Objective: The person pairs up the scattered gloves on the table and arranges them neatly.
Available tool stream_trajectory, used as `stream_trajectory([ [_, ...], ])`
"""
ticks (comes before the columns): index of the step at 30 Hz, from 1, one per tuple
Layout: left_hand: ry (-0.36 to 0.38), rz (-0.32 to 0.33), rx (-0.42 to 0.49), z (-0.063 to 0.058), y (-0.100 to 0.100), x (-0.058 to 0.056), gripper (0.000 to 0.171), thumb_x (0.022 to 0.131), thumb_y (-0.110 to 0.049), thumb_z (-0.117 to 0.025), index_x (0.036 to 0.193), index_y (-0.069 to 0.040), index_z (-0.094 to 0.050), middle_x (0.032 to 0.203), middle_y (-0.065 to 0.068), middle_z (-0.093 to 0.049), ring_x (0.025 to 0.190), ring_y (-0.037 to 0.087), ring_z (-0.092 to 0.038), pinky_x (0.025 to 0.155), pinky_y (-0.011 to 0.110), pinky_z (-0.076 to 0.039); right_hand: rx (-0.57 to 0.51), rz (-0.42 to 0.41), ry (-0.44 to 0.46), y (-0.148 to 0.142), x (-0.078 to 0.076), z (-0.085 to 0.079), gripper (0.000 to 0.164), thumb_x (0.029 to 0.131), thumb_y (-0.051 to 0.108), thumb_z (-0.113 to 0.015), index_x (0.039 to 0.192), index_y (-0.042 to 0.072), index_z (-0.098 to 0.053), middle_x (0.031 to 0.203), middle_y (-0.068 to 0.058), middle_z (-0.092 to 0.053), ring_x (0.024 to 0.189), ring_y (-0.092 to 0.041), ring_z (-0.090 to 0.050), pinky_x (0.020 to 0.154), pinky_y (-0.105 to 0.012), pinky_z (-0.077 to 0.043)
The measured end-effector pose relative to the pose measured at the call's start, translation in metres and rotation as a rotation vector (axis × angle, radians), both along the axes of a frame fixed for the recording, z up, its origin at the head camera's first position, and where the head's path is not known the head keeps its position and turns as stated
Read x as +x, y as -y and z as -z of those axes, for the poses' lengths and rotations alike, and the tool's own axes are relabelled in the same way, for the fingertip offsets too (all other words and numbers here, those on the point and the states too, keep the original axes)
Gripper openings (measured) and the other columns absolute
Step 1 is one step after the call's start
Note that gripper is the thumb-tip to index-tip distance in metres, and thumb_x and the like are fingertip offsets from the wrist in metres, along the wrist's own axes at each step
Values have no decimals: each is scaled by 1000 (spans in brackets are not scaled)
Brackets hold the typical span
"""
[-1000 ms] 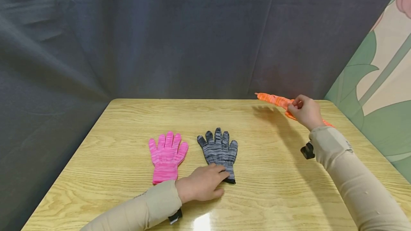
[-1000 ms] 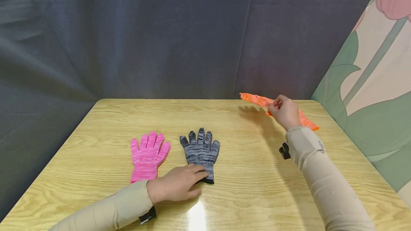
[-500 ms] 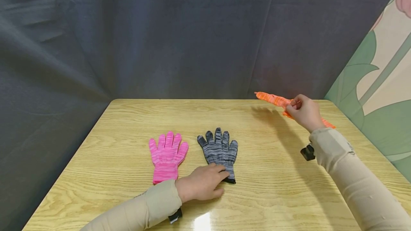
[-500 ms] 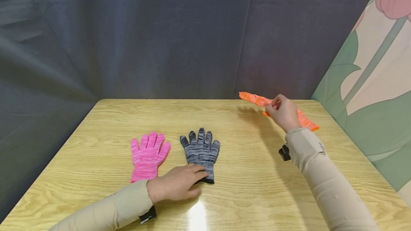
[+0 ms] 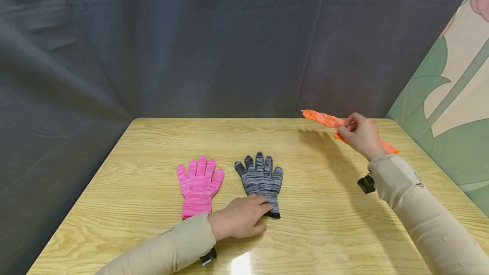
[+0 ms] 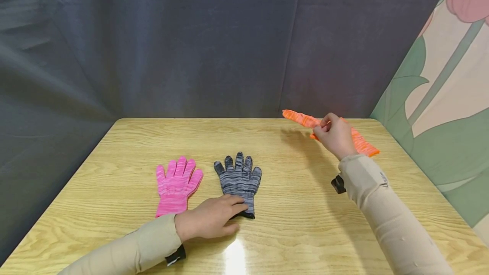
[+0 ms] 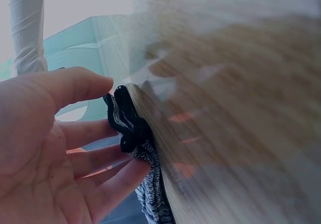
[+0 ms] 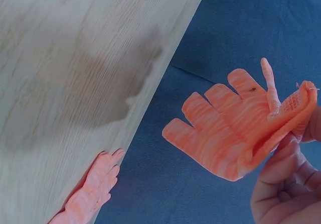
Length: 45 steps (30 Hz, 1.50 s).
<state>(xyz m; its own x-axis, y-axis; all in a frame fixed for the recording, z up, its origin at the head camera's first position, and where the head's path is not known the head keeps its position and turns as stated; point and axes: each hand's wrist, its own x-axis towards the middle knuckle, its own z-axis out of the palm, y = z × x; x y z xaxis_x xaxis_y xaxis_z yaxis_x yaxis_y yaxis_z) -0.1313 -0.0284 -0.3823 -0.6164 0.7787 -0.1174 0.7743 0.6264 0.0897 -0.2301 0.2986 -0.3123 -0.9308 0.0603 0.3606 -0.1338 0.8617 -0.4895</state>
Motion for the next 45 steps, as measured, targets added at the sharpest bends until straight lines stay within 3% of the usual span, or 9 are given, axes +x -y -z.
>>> stream_trajectory([
  [10,4,0,-1,-1,1,0,48,90,-32,-55,134,-15,-50,137,4,-51,124,18,-50,100,27,-45,-21,-35,57,5,6,0,19,89,19,-54,86,1,-49,64,-8,-57,51,-11,-45,46,-25,-36],
  [45,10,7,2,-1,2,-1,48,90,-33,-55,135,-14,-49,138,5,-50,125,19,-49,101,28,-44,21,-53,42,12,16,-8,18,88,19,-53,84,2,-49,61,-7,-53,50,-13,-43,46,-26,-34],
])
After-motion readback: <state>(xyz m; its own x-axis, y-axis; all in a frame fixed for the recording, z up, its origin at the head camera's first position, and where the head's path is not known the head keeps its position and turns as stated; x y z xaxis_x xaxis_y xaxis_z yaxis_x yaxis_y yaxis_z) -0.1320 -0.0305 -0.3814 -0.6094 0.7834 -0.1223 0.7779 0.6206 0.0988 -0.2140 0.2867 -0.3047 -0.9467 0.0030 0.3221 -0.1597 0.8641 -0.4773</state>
